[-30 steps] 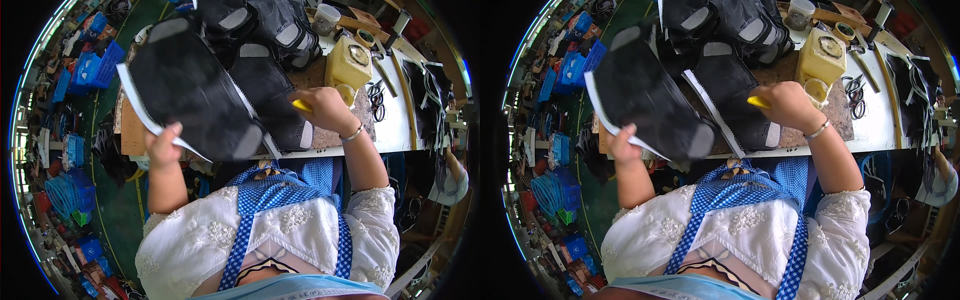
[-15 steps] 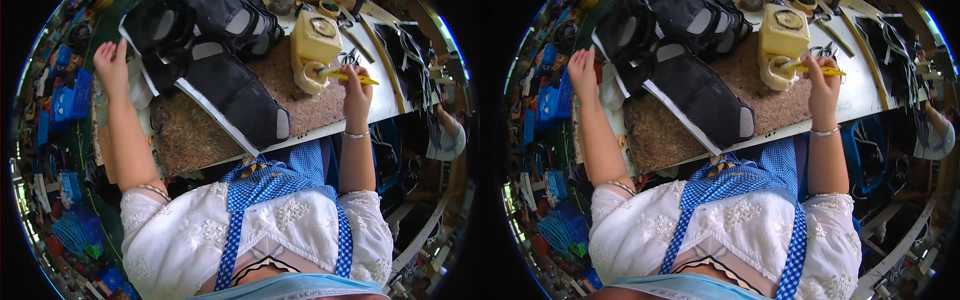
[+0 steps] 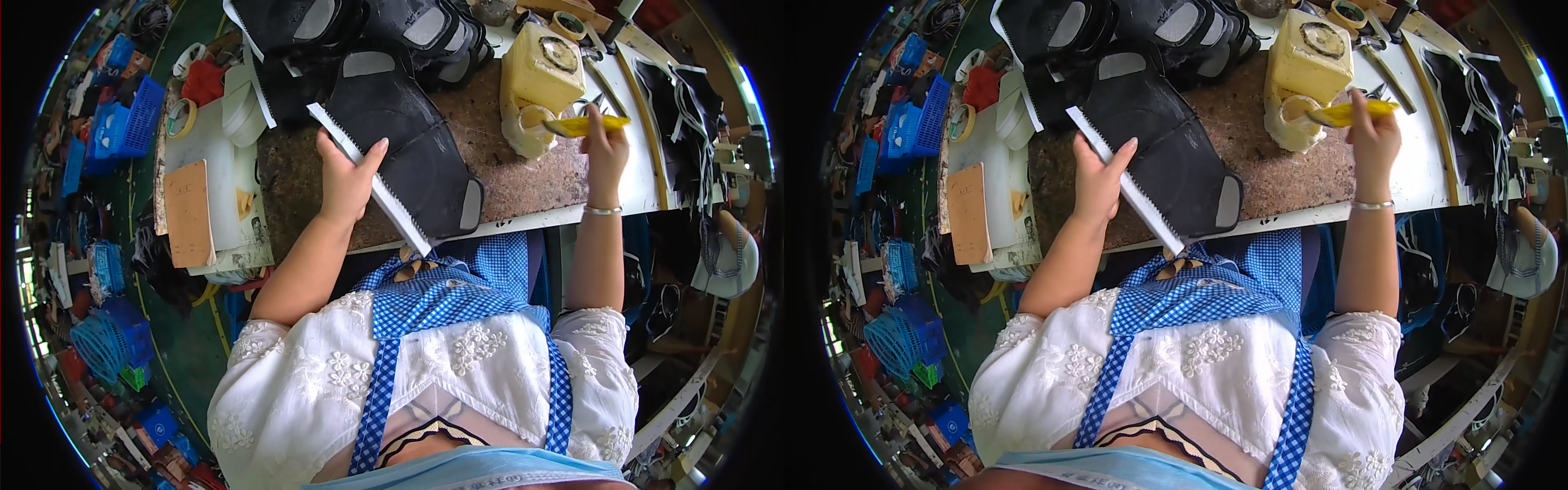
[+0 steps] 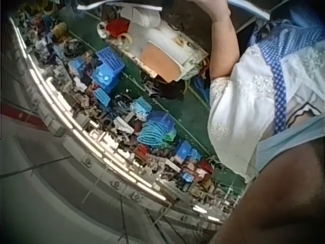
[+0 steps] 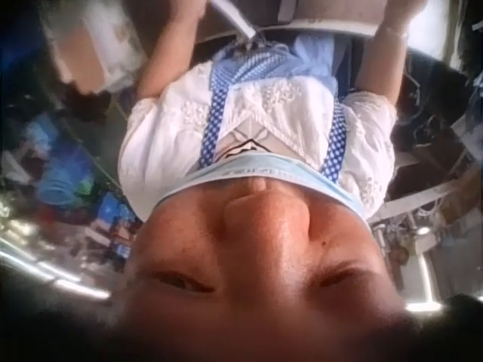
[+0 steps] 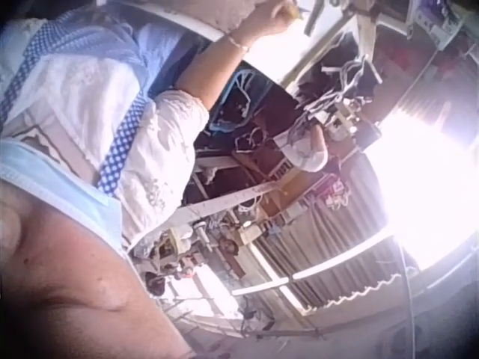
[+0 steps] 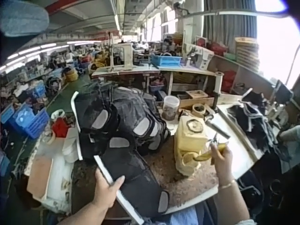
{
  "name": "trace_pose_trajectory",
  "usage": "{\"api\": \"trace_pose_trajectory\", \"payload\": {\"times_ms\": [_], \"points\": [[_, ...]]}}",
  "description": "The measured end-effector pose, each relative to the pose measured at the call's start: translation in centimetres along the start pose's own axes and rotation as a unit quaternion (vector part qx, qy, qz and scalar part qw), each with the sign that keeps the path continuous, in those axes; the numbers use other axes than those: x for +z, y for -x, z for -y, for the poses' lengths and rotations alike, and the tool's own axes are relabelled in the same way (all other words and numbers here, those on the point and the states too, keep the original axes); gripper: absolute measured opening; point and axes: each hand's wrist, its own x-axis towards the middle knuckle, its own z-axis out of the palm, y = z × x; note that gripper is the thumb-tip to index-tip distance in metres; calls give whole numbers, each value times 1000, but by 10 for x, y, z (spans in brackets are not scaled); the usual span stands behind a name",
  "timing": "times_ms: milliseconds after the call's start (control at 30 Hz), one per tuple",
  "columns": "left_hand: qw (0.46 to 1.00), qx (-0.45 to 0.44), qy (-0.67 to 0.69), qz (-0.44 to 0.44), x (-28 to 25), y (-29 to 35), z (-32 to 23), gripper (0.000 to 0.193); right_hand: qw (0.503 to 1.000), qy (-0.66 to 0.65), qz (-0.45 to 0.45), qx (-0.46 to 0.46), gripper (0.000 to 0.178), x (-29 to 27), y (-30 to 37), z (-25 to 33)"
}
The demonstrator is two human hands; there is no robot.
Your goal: Apply adhesive to black and white shoe upper components using a handheld brush.
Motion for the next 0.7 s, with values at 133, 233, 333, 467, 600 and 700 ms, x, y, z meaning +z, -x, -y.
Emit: {"api": "trace_pose_trajectory", "payload": {"times_ms": [133,233,333,467,600,700], "points": [[996,35,71,50,-9,28,-4,68,988,-76,83,102,30,-30,6,-14],[982,96,-159,32,-5,30,10,66,978,-125,130,107,25,-17,14,-3],[965,106,-240,11,-6,27,20,76,966,-226,123,36,24,29,21,32],[834,294,-464,-60,-15,22,18,75,924,-245,284,-69,20,105,35,83],[841,263,-471,-35,-16,21,13,51,863,91,438,-235,32,161,21,105],[843,184,-505,0,-17,23,12,49,914,131,278,-265,37,186,-2,102]]}}
